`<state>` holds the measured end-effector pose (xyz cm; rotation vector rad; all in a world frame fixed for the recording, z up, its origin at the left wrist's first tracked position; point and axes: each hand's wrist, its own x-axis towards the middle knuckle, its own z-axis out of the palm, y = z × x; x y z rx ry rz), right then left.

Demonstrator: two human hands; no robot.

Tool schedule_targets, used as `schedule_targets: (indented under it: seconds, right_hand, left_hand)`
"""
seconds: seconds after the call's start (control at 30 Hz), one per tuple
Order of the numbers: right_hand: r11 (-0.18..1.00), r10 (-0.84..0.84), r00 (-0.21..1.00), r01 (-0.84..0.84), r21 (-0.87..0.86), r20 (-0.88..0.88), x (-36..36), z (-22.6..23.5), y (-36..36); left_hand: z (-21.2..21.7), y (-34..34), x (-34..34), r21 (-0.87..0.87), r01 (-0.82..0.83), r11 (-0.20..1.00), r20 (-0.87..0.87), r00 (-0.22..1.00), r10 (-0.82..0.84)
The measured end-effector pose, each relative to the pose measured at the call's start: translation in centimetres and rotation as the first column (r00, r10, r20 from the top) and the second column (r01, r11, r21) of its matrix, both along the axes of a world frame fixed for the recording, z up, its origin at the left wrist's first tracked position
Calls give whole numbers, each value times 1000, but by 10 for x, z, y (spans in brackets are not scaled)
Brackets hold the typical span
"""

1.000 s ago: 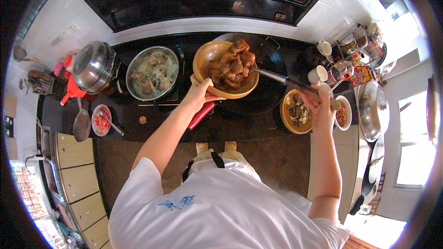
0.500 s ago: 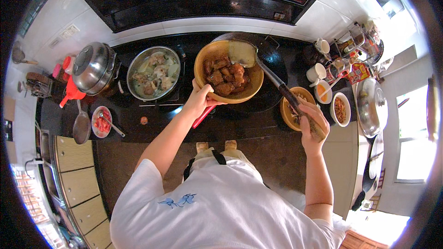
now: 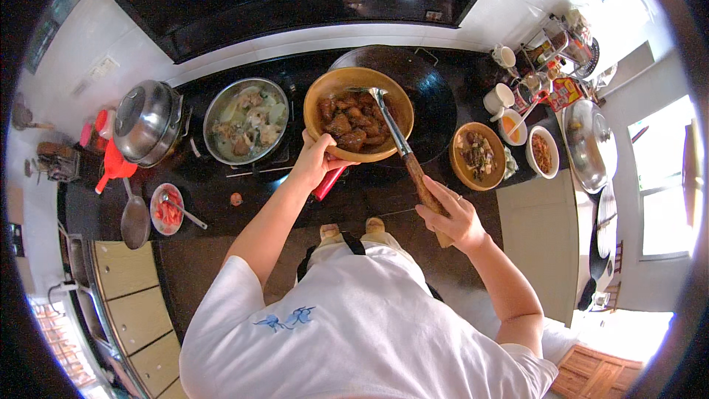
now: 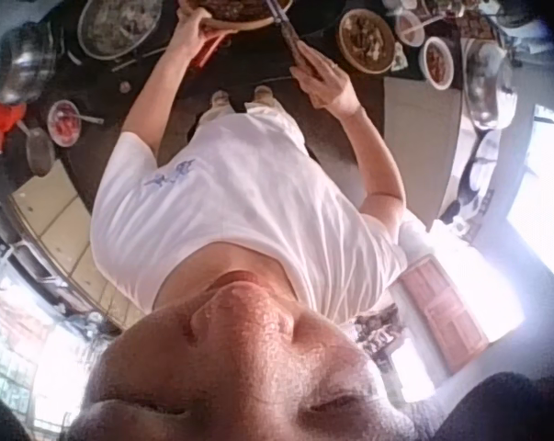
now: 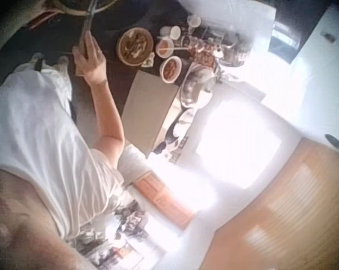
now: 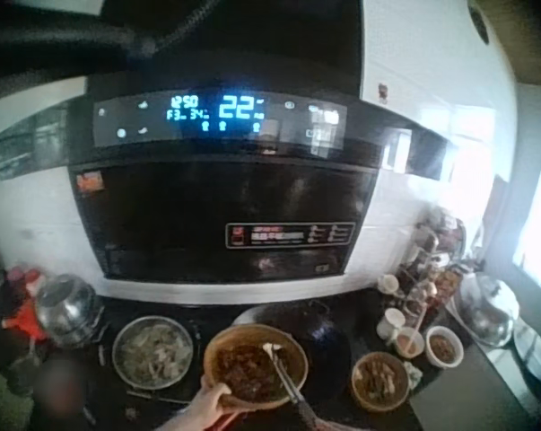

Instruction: The person stirs meat in a wok using a spatula and transfers it into a bowl. They then add a prepared vegetable mixture from a bowl into the wok and stir-fry it. Finally, they transfer the cooked meat back into the wok to mix with the vegetables.

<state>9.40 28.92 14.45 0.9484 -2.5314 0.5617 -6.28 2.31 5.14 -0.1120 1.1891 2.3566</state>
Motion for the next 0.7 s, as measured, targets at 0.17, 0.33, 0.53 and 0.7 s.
schedule_targets:
  seconds: [0.17,0.33,0.53,0.7]
  right_hand:
    - [780,-332,943,290,-555,26,6,-9,-9]
    - [-102,-231,891,378,-920,392,-7,-25,6]
    - [-458,-61,761,553,-695,646,-21,-99,39]
    - [-445,195,751,641,-625,631,-34,-129,52]
  left_hand:
    - [-5,-14,-1,-17,-12,1000,40,999,13]
    - [-16,-36,4,13,-54,998,112,992,52]
    - [11,-25,44,-174,-193,966,-63,981,185]
    - [15,2,78,-188,-262,947,-67,965,254]
